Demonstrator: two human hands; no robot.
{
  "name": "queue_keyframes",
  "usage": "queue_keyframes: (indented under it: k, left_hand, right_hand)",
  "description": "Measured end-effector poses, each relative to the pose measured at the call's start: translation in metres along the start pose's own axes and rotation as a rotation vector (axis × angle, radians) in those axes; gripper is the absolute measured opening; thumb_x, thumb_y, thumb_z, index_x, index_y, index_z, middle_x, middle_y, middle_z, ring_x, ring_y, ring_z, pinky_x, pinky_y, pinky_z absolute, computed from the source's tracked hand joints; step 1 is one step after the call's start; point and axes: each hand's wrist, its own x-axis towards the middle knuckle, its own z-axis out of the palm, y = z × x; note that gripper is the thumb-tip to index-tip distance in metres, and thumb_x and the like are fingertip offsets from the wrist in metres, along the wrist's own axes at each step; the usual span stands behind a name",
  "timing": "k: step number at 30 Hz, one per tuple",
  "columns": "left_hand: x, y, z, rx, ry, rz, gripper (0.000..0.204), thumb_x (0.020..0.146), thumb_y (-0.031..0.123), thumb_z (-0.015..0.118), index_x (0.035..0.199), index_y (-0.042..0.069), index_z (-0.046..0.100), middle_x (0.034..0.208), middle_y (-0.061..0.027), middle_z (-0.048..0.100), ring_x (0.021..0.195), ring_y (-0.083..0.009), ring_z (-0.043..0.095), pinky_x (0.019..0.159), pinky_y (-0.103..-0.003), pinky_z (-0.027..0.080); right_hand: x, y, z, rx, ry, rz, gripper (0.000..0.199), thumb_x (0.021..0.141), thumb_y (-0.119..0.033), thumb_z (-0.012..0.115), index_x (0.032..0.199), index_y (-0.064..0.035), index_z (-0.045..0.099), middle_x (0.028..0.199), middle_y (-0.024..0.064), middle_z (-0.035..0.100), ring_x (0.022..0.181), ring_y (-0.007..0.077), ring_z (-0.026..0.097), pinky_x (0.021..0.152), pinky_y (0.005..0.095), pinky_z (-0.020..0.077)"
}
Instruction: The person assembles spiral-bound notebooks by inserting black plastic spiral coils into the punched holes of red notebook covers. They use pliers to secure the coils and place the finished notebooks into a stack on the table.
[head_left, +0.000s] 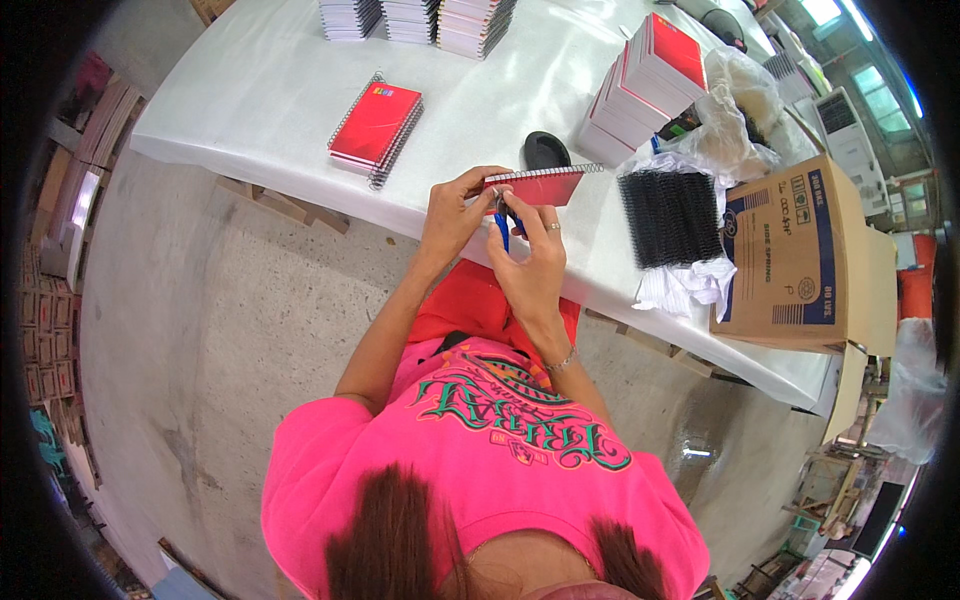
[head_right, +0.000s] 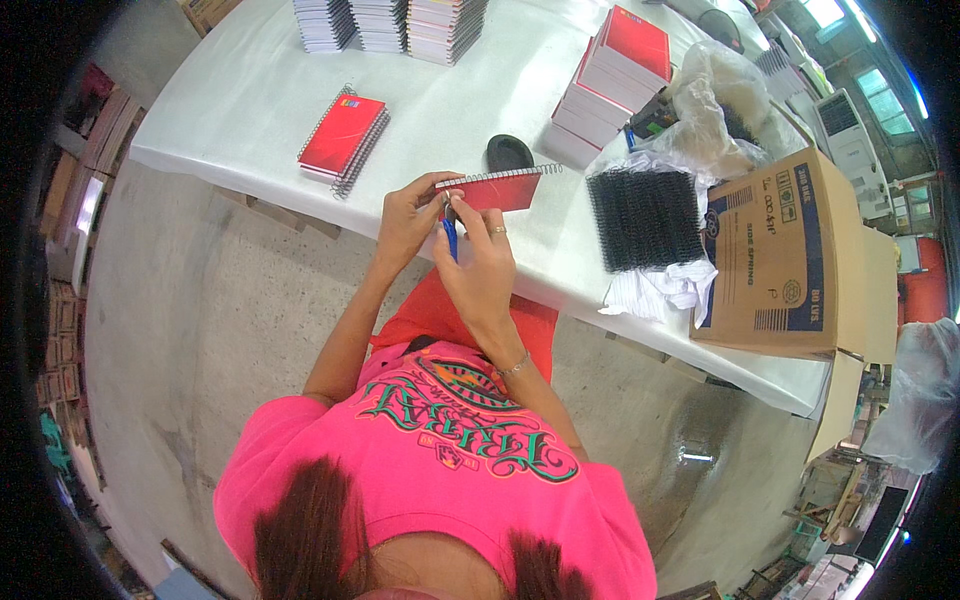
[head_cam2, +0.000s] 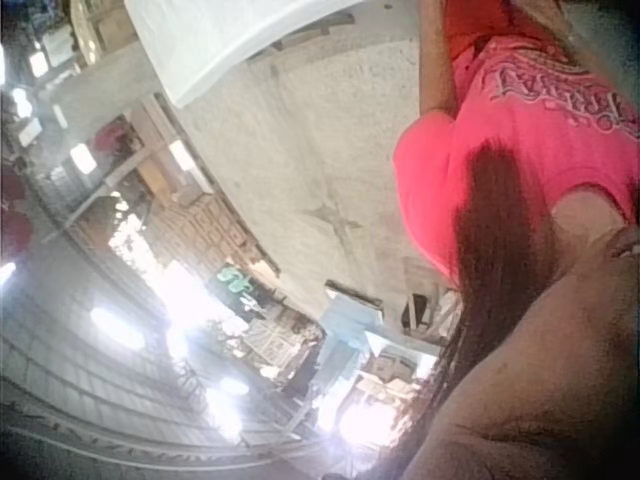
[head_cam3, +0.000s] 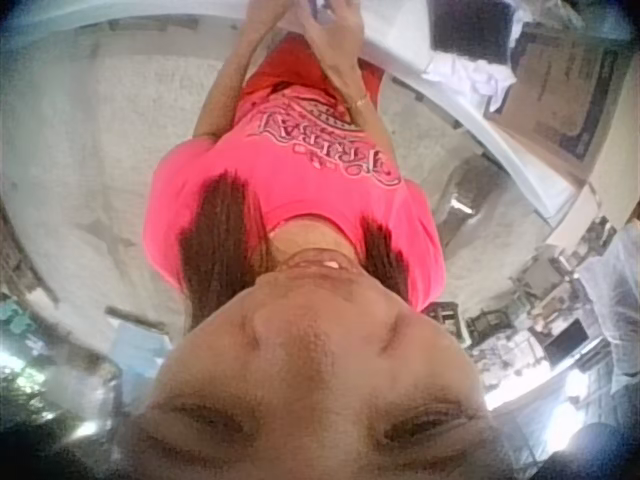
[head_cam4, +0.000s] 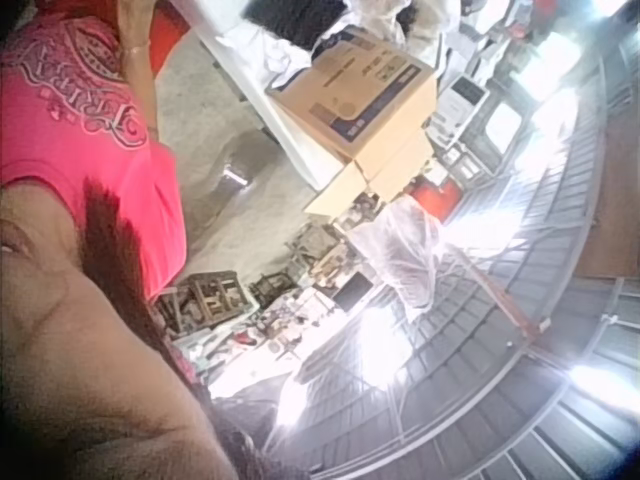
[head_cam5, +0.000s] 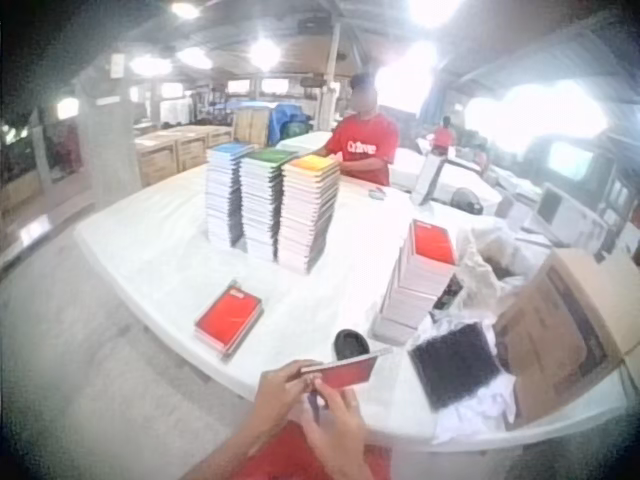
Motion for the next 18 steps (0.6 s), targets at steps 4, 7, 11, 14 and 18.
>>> queue_keyframes:
  k: [4,7,11,14,18]
  left_hand:
    - [-0.0016,0.0068,-0.0006,0.04,0.004,-0.034,0.024,0.094,0.005,0.06,0.116,-0.003,0.066,0.098,-0.0129,0.074,0.095,-0.0146,0.07,0.079,-0.026,0.056]
    - [-0.0031,0.0079,-0.0002,0.051,0.016,-0.038,0.025,0.093,0.005,0.059,0.115,-0.004,0.066,0.096,-0.0132,0.075,0.093,-0.0152,0.071,0.079,-0.027,0.056]
    - [-0.0045,0.0048,0.0007,0.107,0.049,0.019,0.025,0.091,0.007,0.061,0.113,-0.005,0.067,0.095,-0.0133,0.075,0.093,-0.0164,0.071,0.078,-0.029,0.056]
    - [-0.0047,0.0054,0.002,0.146,0.085,0.03,0.022,0.089,0.008,0.062,0.107,-0.002,0.069,0.089,-0.0157,0.074,0.086,-0.0184,0.073,0.073,-0.03,0.055]
    - [-0.0059,0.0089,0.0016,0.243,0.06,-0.003,0.024,0.09,0.005,0.062,0.113,-0.002,0.067,0.091,-0.0157,0.074,0.089,-0.0178,0.072,0.075,-0.03,0.055]
  right_hand:
    - [0.0012,0.0046,0.0034,-0.057,0.003,-0.045,0.036,0.081,-0.007,0.07,0.116,-0.0005,0.065,0.09,0.0144,0.056,0.08,0.0305,0.061,0.071,0.0392,0.0501]
    - [0.0012,0.0036,0.0027,-0.072,-0.009,-0.048,0.037,0.081,-0.008,0.071,0.117,-0.0007,0.065,0.09,0.0145,0.056,0.08,0.0313,0.061,0.071,0.0397,0.05]
    - [0.0015,0.004,0.0032,-0.078,-0.028,-0.045,0.037,0.082,-0.008,0.07,0.117,-0.001,0.065,0.091,0.0144,0.056,0.08,0.0315,0.061,0.07,0.0404,0.0502]
    - [0.0018,0.0021,0.0016,-0.087,-0.052,-0.02,0.037,0.081,-0.008,0.07,0.118,-0.0009,0.065,0.091,0.0147,0.055,0.079,0.0316,0.061,0.069,0.0403,0.0502]
    - [0.0013,0.0041,0.0,0.132,-0.121,0.148,0.035,0.087,-0.011,0.068,0.12,-0.0022,0.063,0.091,0.0132,0.06,0.074,0.0284,0.064,0.068,0.0384,0.0533]
